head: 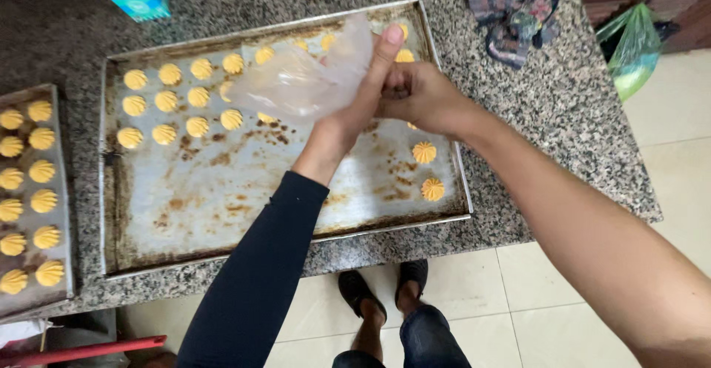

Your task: The person fills a piping bag with yellow dough and pipes decorative cookies onto a baking tray.

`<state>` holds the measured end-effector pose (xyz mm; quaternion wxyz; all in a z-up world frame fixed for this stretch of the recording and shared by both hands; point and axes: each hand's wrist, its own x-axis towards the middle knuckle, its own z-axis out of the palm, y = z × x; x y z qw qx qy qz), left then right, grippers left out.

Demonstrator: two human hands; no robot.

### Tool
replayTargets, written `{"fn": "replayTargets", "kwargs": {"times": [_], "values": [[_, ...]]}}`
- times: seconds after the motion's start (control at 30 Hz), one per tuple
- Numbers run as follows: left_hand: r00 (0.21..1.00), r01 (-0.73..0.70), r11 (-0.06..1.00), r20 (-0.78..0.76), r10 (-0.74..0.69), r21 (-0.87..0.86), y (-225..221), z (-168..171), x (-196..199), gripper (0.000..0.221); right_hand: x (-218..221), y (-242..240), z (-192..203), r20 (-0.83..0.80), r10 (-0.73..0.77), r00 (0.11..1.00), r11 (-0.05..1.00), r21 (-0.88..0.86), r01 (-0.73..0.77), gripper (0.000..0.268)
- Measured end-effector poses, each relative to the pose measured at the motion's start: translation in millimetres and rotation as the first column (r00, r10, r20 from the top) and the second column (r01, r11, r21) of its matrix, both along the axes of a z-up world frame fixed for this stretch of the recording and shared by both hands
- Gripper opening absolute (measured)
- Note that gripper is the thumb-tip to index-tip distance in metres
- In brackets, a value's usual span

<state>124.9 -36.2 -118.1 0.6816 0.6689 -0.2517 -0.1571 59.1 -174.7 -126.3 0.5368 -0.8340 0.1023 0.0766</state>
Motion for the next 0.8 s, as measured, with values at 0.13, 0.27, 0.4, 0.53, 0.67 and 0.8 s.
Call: {"fn": "replayTargets", "kwargs": {"times": [0.13, 0.27, 0.4, 0.53, 0.67, 0.8], "values": [[0.954, -0.08, 0.988, -0.296, 0.038, -0.131, -3.5, -10.3, 0.4, 0.05, 3.2, -12.7, -16.7, 0.013, 0.025, 1.0, 0.962, 0.271, -0.028, 0.022], [0.99, -0.086, 0.978, -0.128, 0.062, -0.19, -18.4, -24.3, 5.4, 0.046, 3.4, -16.5, -19.1, 0.124, 0.13, 0.984, 0.983, 0.113, -0.145, 0.017], [0.996, -0.058, 0.99, -0.077, 0.048, -0.131, -27.0, -44.5, 6.4, 0.048, -1.9, -22.6, -16.5, 0.059, 0.11, 0.992, 0.941, -0.328, -0.085, 0.03], [0.998, -0.012, 0.976, -0.057, 0.0, -0.216, -33.4, -61.0, 5.3, 0.048, -3.8, -24.1, -22.6, 0.024, 0.084, 0.996, 0.899, -0.434, -0.065, 0.03], [0.994, -0.009, 0.971, -0.106, -0.017, -0.24, -38.7, -71.0, 5.6, 0.044, -3.3, -28.3, -33.4, 0.057, 0.106, 0.993, 0.897, -0.437, -0.071, 0.028], [0.994, -0.011, 0.958, -0.111, -0.022, -0.286, -42.6, -78.9, 7.1, 0.042, -3.4, -31.1, -42.7, 0.044, 0.061, 0.997, 0.911, -0.41, -0.038, 0.038]]}}
